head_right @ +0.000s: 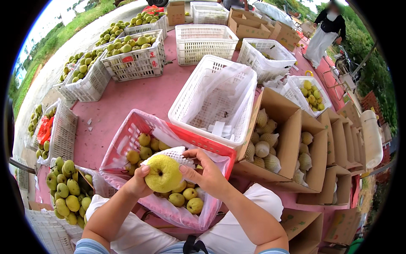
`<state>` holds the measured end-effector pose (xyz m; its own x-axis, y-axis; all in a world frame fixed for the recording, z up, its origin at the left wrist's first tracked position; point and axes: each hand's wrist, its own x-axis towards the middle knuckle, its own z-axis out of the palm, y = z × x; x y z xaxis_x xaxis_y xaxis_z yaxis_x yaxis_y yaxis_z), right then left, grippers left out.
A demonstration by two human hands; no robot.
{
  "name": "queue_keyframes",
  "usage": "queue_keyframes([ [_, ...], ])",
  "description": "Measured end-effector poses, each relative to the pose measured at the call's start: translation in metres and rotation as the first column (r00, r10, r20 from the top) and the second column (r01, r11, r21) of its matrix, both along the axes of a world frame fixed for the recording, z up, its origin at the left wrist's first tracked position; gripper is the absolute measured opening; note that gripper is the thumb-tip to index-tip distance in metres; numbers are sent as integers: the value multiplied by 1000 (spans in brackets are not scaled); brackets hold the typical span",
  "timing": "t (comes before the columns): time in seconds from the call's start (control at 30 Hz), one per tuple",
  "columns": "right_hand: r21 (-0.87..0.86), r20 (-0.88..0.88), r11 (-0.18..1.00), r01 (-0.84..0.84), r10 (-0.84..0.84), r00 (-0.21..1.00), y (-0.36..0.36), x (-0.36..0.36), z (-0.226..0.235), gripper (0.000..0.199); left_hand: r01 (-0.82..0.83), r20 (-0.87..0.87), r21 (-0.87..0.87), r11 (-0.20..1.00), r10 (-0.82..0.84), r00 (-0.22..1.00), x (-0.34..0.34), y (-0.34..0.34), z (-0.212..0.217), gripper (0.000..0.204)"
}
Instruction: The person sits on the ground and repeatedly picks pears from a basket, wraps each one in a white foam net, and places it into a cardboard box. The process is repeated continuously throughout the clip.
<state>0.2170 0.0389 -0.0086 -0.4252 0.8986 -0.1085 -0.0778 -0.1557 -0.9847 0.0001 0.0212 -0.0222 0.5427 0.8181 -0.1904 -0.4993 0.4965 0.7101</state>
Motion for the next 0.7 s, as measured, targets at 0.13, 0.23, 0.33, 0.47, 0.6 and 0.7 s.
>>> queue_keyframes([
  [0.13,-111,16,992,56,-54,998,2,-1,-6,33,-25,-138,59,998,33,990,-5,1,-14,80],
  [0.23,-48,108,996,69,-63,992,15,5,-26,31,35,-214,164,986,1,977,-10,0,-19,86],
  [0.33,-452,-196,892,33,-135,971,19,3,-25,31,154,-112,155,976,-138,984,-5,-7,-9,100],
  [0.47,-33,-346,859,-510,469,813,-7,-15,-41,40,323,-18,186,928,-325,945,-3,-23,-3,99],
  [0.6,-7,-468,847,-532,467,750,-27,-35,-47,38,413,63,116,903,-422,904,2,-36,8,96],
  [0.7,-114,-532,870,-481,355,769,-33,-38,-47,36,413,118,64,908,-418,901,2,-39,8,94],
])
